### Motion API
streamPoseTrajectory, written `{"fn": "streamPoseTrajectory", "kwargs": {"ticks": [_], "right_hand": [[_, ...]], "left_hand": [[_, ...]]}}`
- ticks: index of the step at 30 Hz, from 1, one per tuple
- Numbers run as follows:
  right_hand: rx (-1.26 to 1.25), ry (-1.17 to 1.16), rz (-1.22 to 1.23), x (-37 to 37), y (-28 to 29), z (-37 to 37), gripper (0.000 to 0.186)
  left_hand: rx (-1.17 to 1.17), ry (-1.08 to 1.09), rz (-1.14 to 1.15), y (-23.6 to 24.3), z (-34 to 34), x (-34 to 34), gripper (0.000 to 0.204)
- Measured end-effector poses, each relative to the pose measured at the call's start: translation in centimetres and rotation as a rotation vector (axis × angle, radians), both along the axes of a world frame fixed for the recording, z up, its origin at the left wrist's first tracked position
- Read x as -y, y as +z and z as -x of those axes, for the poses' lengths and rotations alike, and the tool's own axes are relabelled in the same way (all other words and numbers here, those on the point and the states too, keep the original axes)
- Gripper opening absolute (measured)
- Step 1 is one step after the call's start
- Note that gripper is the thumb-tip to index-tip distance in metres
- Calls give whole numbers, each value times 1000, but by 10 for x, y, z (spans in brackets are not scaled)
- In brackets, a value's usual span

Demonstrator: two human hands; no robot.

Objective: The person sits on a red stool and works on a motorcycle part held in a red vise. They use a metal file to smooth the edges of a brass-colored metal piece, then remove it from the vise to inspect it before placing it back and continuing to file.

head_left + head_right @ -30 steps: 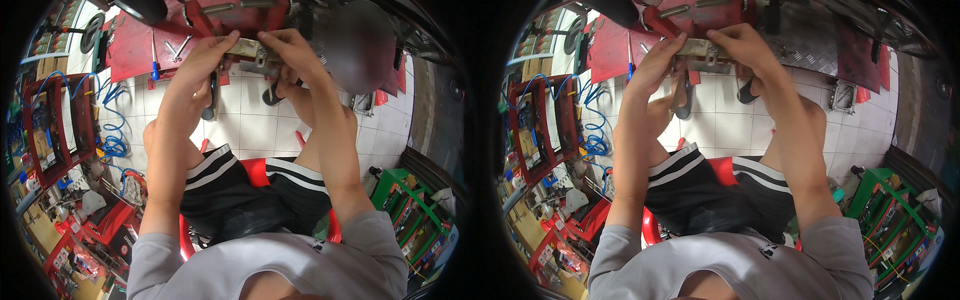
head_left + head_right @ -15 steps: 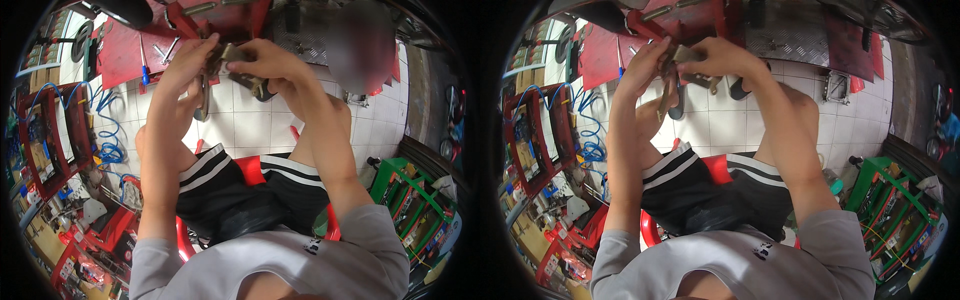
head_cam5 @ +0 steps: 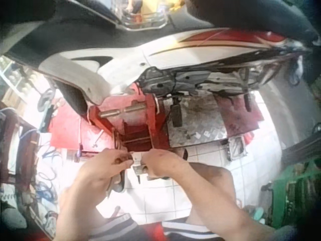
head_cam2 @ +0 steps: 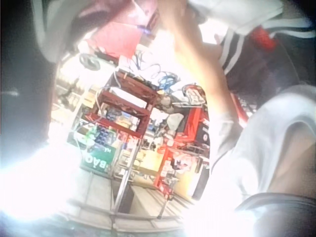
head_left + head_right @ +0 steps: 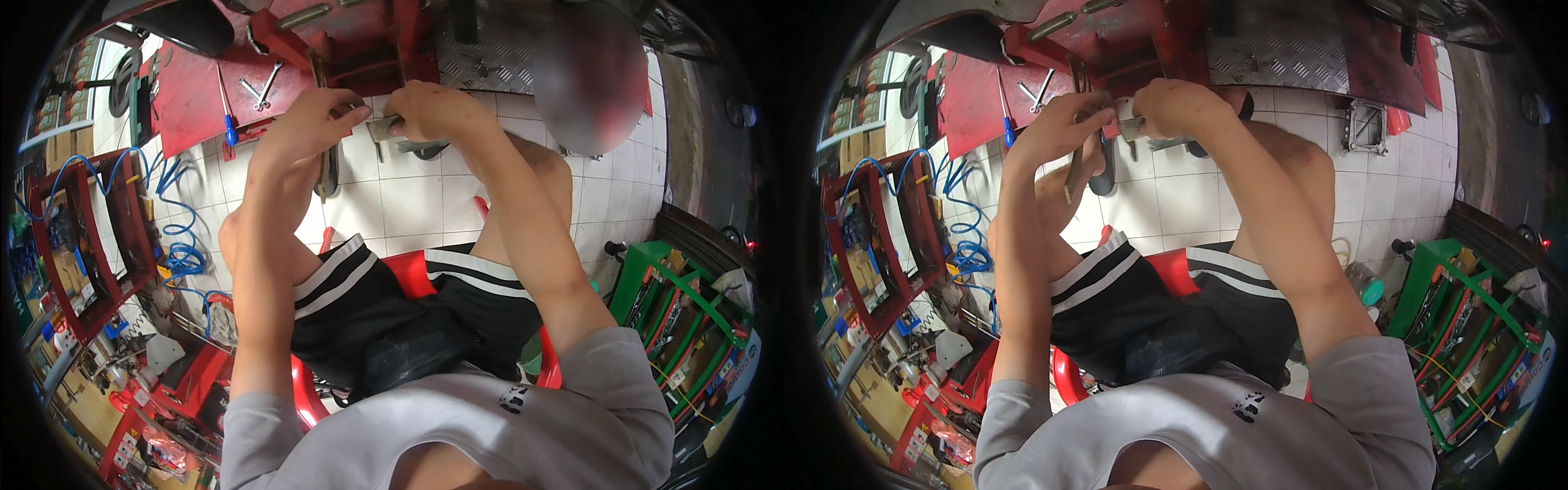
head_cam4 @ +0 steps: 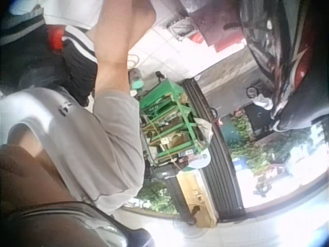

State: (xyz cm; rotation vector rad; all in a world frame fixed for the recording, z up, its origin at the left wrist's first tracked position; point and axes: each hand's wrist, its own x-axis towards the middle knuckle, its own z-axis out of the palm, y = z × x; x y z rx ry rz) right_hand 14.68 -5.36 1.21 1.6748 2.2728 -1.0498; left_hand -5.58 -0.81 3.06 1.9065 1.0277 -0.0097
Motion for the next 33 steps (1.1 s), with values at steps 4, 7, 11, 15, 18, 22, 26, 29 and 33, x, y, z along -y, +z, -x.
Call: {"fn": "streamPoseTrajectory", "kwargs": {"ticks": [4, 7, 11, 15, 18, 22, 26, 29, 33], "right_hand": [[-48, -154, 146, -5, 36, 10, 33], [-71, -187, 92, -4, 29, 3, 38], [-66, -166, -28, -2, -3, -11, 37], [23, -232, 108, -5, -3, -9, 33], [141, -196, 411, -13, 22, 7, 39], [226, -20, 282, -10, 3, 5, 39], [86, -33, 226, -7, -3, -4, 38], [-10, -54, 206, -12, -7, -16, 36], [-29, -56, 189, -16, -12, -24, 31]], "left_hand": [[-12, 50, 8, -5, 7, 3, 41], [-16, 1, -69, -10, 9, -2, 41], [-63, 57, -80, -9, 6, -1, 38], [-44, 80, -97, -19, 8, 3, 35], [-87, 82, -170, -29, 11, 4, 35], [-71, 75, -151, -32, 9, 4, 34], [-6, 54, -230, -28, 12, 0, 32], [49, 140, -198, -21, 11, -3, 30], [35, 173, -226, -19, 13, -5, 28]]}}
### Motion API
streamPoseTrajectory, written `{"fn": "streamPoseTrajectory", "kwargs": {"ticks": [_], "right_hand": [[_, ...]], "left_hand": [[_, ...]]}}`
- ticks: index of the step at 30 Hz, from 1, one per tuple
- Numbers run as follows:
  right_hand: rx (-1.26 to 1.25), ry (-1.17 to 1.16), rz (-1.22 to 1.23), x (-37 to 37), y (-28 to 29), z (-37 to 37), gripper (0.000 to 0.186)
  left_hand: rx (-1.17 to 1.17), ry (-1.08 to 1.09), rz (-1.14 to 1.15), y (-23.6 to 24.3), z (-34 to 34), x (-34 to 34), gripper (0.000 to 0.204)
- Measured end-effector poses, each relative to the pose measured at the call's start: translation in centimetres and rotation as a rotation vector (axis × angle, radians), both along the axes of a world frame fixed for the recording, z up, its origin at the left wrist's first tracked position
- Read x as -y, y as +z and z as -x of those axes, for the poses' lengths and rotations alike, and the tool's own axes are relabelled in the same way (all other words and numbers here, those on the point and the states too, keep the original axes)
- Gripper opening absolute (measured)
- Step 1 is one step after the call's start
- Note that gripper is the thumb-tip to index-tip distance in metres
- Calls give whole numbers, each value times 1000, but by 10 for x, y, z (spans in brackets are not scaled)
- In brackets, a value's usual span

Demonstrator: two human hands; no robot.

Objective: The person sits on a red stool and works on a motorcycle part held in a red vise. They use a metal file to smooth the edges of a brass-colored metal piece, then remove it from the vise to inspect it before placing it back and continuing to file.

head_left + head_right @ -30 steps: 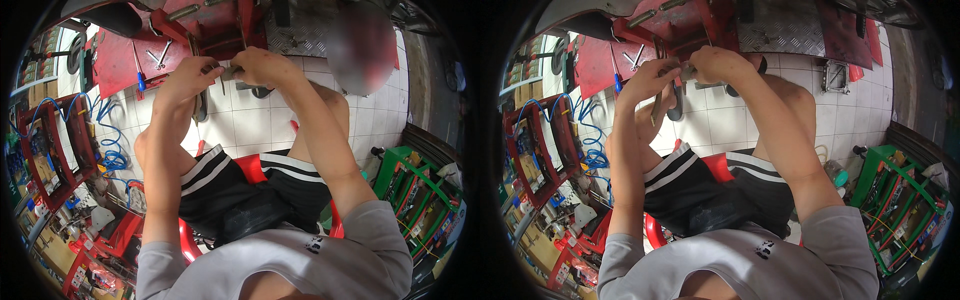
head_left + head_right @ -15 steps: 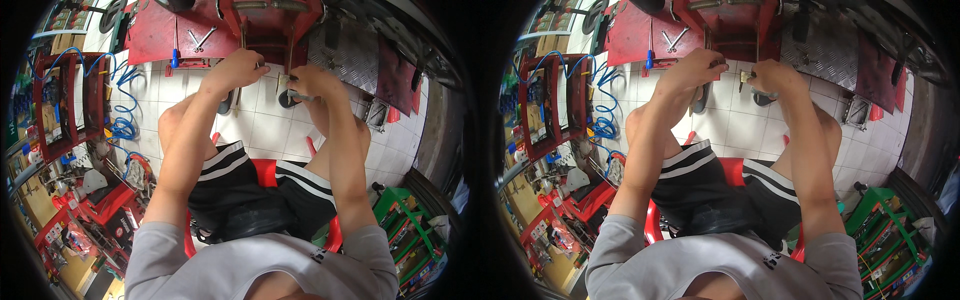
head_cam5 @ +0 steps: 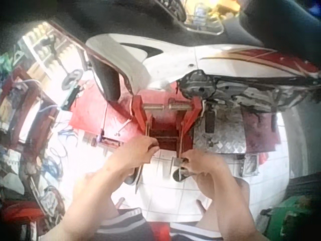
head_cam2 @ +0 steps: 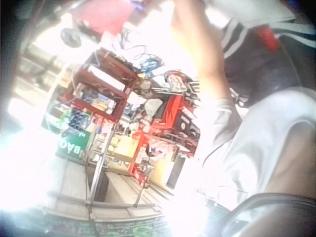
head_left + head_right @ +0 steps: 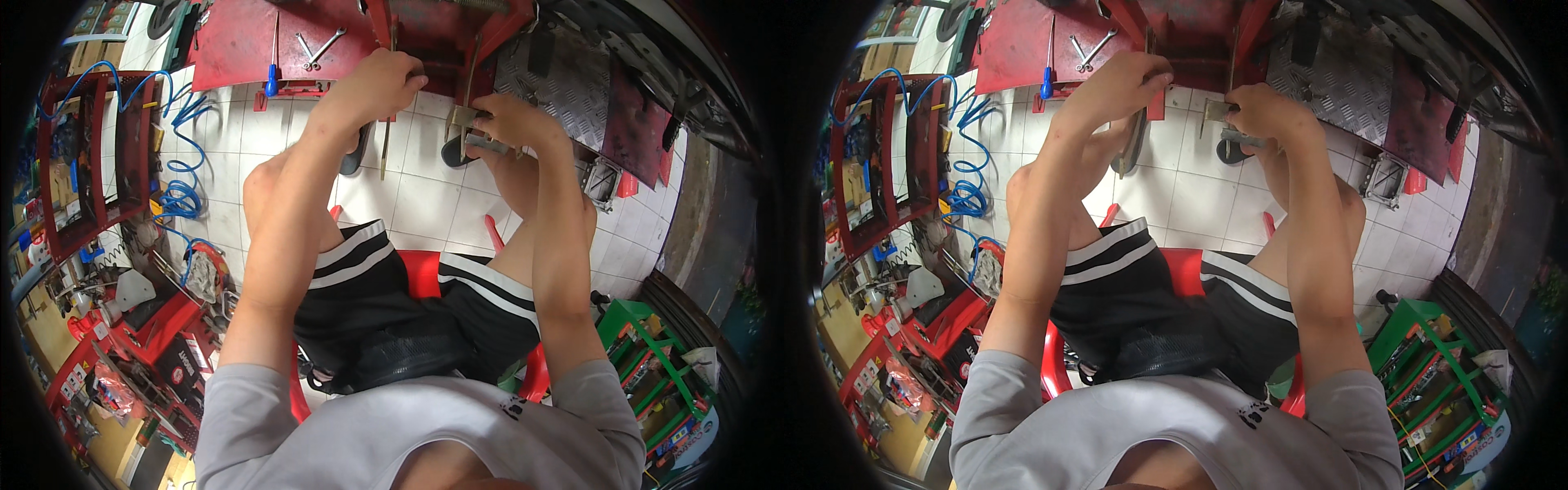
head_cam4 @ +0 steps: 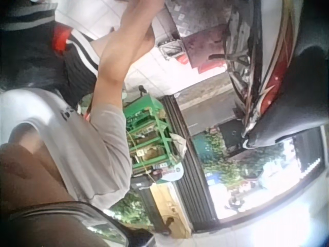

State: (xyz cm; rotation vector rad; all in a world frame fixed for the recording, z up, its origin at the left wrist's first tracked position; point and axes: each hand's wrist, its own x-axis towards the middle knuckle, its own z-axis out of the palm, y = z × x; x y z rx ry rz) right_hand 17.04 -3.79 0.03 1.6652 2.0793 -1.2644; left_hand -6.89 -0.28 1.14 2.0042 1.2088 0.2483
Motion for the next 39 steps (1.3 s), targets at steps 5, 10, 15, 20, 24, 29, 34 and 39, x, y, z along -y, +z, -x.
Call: {"fn": "streamPoseTrajectory", "kwargs": {"ticks": [5, 10, 15, 20, 24, 29, 34, 39], "right_hand": [[18, 24, -28, 1, 0, 4, 32], [75, -49, 139, -3, 20, 18, 44], [138, 107, -4, 3, 15, 26, 49], [154, 184, -7, 21, -3, 54, 40], [52, 226, -46, 46, 6, 80, 29], [-51, 236, -117, 71, 33, 94, 32], [-185, 274, -150, 81, 53, 94, 33], [-259, 298, -147, 87, 57, 77, 34]], "left_hand": [[-20, -23, 6, -5, 4, 0, 28], [-2, 1, 13, 1, 3, 0, 29], [-115, -55, -60, 10, 20, -12, 30], [76, -102, -31, 39, 6, 6, 24], [259, -103, 328, 69, -46, 22, 19], [63, -481, 129, 39, -157, 13, 28], [-403, -727, -40, -98, -211, 0, 26], [-727, -695, -271, -177, -234, -20, 23]]}}
